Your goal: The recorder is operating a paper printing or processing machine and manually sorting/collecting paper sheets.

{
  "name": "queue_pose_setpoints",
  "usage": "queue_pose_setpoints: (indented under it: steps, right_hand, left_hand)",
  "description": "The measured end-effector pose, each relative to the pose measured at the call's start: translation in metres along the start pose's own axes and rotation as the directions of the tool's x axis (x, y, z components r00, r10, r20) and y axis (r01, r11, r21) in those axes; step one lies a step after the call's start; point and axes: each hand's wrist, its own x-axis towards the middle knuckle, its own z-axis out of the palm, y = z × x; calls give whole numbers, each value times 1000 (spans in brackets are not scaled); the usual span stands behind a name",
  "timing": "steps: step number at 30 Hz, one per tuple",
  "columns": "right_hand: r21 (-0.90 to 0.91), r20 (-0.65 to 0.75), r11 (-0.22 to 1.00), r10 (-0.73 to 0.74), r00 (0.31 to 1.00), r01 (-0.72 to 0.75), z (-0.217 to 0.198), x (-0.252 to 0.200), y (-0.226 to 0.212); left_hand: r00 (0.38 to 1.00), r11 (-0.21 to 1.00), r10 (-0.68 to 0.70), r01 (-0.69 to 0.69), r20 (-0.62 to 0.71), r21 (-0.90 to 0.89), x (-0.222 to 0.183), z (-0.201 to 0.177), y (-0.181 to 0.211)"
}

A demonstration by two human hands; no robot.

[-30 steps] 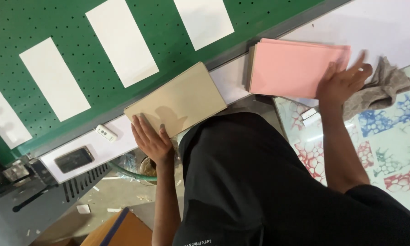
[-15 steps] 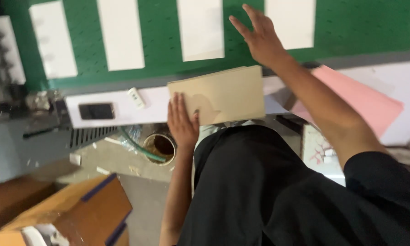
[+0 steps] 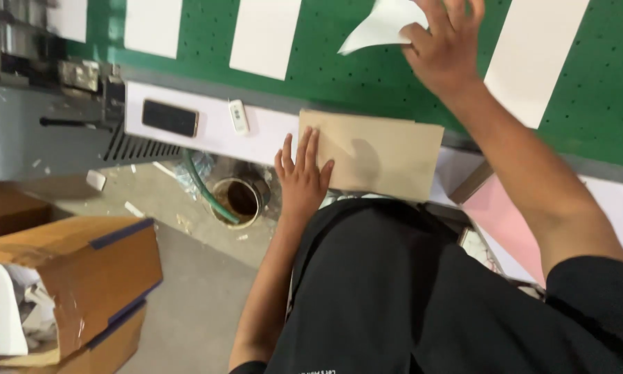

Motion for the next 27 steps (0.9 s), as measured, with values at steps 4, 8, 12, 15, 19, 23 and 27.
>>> queue_pose_setpoints:
  steps: [4, 8, 12, 15, 19, 23, 27]
  right_hand:
    - [159, -76, 982, 116, 990, -103, -132, 36, -48]
    - [566, -18, 743, 445, 896, -357, -221, 40, -83]
    - [976, 129, 16, 766, 630, -218, -258, 19, -104]
    - [971, 221, -153, 863, 454, -182, -255, -32, -103]
    - [972, 231, -191, 889, 396, -139, -240, -81, -93]
    - [893, 352, -213, 880, 318, -397, -203, -121, -95]
    - [693, 517, -75, 745, 421, -717, -155, -145, -123]
  left_hand:
    - [997, 963, -72, 79, 36, -257, 22, 4, 9]
    - [918, 402, -200, 395, 342, -826, 73, 40, 23]
    - [900, -97, -7, 434, 437, -896, 106, 28, 47]
    - [869, -123, 87, 494, 487, -861, 88, 66, 56]
    - [830, -37, 100, 554, 548, -832, 79, 29, 56]
    - [815, 29, -126, 573, 566, -819, 66, 6, 8]
    - [903, 623, -215, 420, 371, -660, 52, 13, -49]
